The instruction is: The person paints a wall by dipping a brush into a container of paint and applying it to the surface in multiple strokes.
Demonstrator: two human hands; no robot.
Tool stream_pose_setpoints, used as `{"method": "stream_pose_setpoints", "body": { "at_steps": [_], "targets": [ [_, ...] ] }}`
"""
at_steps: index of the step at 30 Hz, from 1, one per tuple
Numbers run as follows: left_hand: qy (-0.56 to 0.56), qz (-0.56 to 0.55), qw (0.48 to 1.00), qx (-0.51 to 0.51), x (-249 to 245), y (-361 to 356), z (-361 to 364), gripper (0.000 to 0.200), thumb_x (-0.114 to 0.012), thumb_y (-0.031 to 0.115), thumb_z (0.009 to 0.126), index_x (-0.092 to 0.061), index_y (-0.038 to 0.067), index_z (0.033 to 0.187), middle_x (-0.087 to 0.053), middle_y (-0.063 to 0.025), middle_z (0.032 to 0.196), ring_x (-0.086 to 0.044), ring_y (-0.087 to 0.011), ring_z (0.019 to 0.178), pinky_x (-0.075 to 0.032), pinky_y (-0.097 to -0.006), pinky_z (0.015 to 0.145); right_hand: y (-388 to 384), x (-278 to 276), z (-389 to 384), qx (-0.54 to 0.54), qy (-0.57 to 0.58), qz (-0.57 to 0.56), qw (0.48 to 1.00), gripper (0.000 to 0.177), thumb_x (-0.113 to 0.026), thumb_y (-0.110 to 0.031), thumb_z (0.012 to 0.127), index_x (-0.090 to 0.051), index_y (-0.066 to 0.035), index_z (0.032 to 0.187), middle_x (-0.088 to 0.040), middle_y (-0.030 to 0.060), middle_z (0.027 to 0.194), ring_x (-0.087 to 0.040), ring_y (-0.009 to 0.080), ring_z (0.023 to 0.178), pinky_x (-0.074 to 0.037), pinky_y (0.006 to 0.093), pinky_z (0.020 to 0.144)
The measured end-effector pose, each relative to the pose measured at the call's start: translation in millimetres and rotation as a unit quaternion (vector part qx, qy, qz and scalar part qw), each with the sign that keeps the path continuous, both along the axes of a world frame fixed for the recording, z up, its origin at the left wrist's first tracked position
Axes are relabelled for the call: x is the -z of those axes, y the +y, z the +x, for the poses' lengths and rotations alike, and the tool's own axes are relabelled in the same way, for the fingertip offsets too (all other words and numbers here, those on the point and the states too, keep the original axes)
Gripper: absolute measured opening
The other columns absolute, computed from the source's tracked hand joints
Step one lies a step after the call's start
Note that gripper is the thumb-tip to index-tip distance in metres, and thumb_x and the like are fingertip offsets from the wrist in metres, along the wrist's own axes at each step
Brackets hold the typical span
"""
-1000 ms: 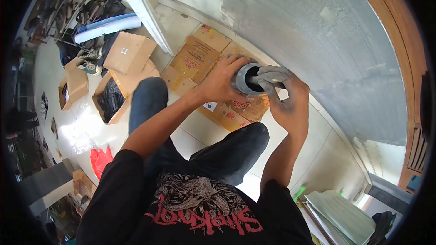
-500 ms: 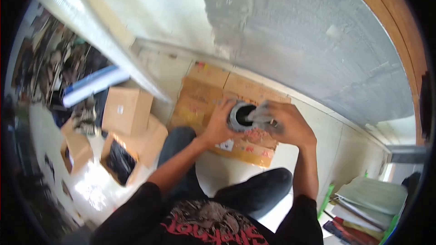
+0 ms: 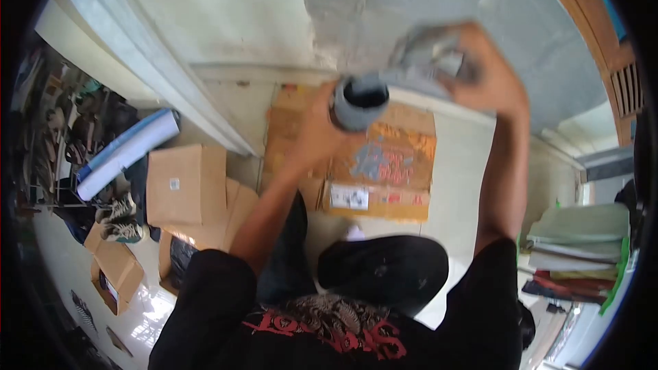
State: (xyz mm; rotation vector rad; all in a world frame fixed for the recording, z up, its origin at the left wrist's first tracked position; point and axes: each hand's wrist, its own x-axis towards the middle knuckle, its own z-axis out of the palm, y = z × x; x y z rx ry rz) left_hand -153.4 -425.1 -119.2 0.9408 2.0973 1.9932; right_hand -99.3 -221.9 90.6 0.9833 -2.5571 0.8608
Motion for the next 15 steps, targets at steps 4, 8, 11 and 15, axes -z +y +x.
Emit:
{"method": "stream_pose_setpoints", "body": {
  "at_steps": [4,8,11,15],
  "targets": [
    [0.072,-0.02,0.997,-0.015,-12.0,-37.5,27.4,0.085,-0.087,0.011,0.059,-0.05,-0.001,0.134,-0.063,-0.0142,0.12,-0.062,-0.0224,0.112,-0.051,-0.0356,0.095,-11.2,9.3,19.2,0.09,-0.033,-0.04,0.995,0.026,-0.068,0.008,0.079,-0.068,-0.002,0.103,-0.068,0.0085,0.108,-0.065,0.0184,0.097,-0.053,0.0303,0.084],
    [0.067,-0.039,0.997,-0.029,-30.0,-73.0,55.8,0.085,-0.087,0.015,0.058,-0.051,0.0,0.133,-0.065,-0.015,0.118,-0.063,-0.0226,0.11,-0.052,-0.0363,0.093,-68.4,-38.0,41.3,-0.008,-0.038,0.047,0.998,0.029,-0.075,-0.032,0.087,-0.074,-0.008,0.104,-0.073,0.0109,0.084,-0.068,0.0224,0.074,-0.051,0.0309,0.066],
    [0.053,0.006,0.999,-0.007,-33.7,-85.9,59.9,0.084,-0.086,0.016,0.054,-0.054,0.0,0.129,-0.064,-0.0196,0.117,-0.062,-0.0328,0.109,-0.048,-0.0395,0.095,-75.2,-39.7,57.3,0.06,-0.002,0.111,0.992,0.021,-0.067,0.009,0.08,-0.068,-0.001,0.098,-0.069,0.0063,0.1,-0.065,0.0162,0.089,-0.054,0.0292,0.081],
    [0.053,-0.032,0.998,-0.017,-42.3,-89.4,66.9,0.085,-0.087,0.015,0.053,-0.054,0.001,0.13,-0.064,-0.0195,0.118,-0.061,-0.033,0.112,-0.047,-0.0403,0.097,-78.3,-44.7,66.2,0.09,0.032,0.118,0.988,0.024,-0.066,-0.001,0.077,-0.071,-0.003,0.1,-0.07,0.0105,0.083,-0.061,0.0201,0.07,-0.049,0.0302,0.064]
  ]
}}
